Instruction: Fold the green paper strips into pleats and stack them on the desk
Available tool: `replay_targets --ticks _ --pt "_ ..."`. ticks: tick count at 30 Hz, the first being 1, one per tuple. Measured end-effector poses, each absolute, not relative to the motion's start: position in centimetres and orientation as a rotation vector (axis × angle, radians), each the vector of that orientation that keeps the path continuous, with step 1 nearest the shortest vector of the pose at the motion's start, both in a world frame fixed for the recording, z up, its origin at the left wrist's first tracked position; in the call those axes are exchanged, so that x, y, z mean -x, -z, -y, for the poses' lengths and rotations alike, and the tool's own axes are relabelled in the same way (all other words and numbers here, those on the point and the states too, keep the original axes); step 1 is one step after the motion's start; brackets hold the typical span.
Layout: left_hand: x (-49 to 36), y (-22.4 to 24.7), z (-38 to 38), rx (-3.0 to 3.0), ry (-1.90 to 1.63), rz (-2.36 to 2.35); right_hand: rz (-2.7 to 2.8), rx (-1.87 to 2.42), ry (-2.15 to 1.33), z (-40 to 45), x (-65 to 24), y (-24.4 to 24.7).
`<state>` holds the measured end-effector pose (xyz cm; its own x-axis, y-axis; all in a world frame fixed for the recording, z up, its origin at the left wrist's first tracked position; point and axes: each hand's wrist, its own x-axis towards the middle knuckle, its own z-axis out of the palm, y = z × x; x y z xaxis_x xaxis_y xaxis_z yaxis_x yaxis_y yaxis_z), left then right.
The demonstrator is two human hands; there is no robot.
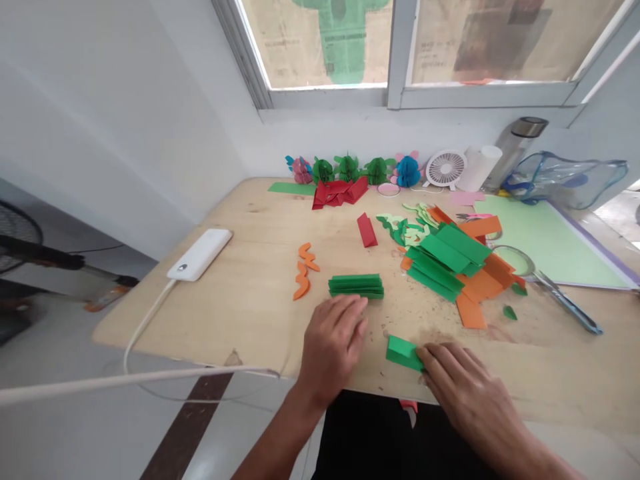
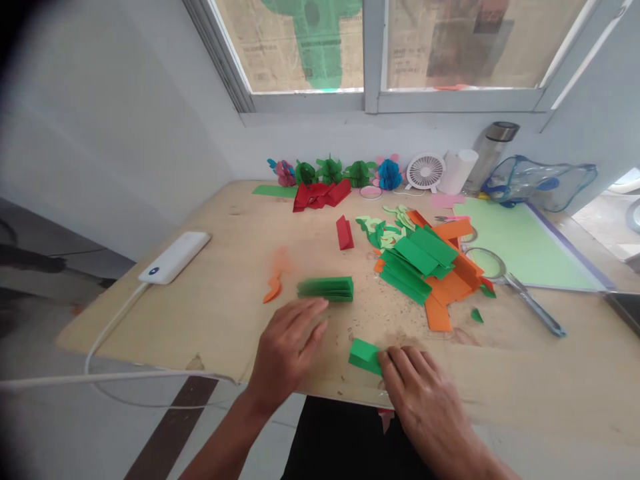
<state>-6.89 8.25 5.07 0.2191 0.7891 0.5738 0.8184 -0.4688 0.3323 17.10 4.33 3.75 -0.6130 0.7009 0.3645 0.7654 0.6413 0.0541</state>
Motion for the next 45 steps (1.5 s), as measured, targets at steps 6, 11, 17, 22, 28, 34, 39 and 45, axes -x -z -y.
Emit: replay_targets --ticks 6,11,17,22,28,34,39,45 --pt "7.5 -6.5 -14.2 2.439 0.768 1.858 2.55 1.334 -0.032 -6.0 -16.8 -4.5" --pt "7.5 -7.6 -16.6 2.579 0.395 1.919 2.614 1.386 -0.161 -6.7 -16.7 -4.7" --pt "7.0 -7.7 -17.1 2.598 0.241 1.92 2.616 1.32 0.041 -6.6 -16.7 -4.8" --pt "6.8 -7.6 -16.9 2.581 0.209 1.934 2.352 1.264 0.415 -10.0 -18.5 -7.5" --pt "7.2 -7.1 -16.6 2.611 0.228 1.911 2.197 1.414 0.747 -14.0 -19.7 -8.5" --pt "7.5 -6.6 -17.1 2.613 0.28 1.861 2.219 1.328 0.465 -11.6 -18.2 -6.4" --pt "7.7 -7.3 -16.3 2.565 0.415 1.8 2.214 1.311 0.313 -10.4 -16.9 -6.1" --pt "6.5 -8.1 -11.5 2.401 1.053 1.401 2.113 1.251 0.199 -9.1 -16.1 -7.0"
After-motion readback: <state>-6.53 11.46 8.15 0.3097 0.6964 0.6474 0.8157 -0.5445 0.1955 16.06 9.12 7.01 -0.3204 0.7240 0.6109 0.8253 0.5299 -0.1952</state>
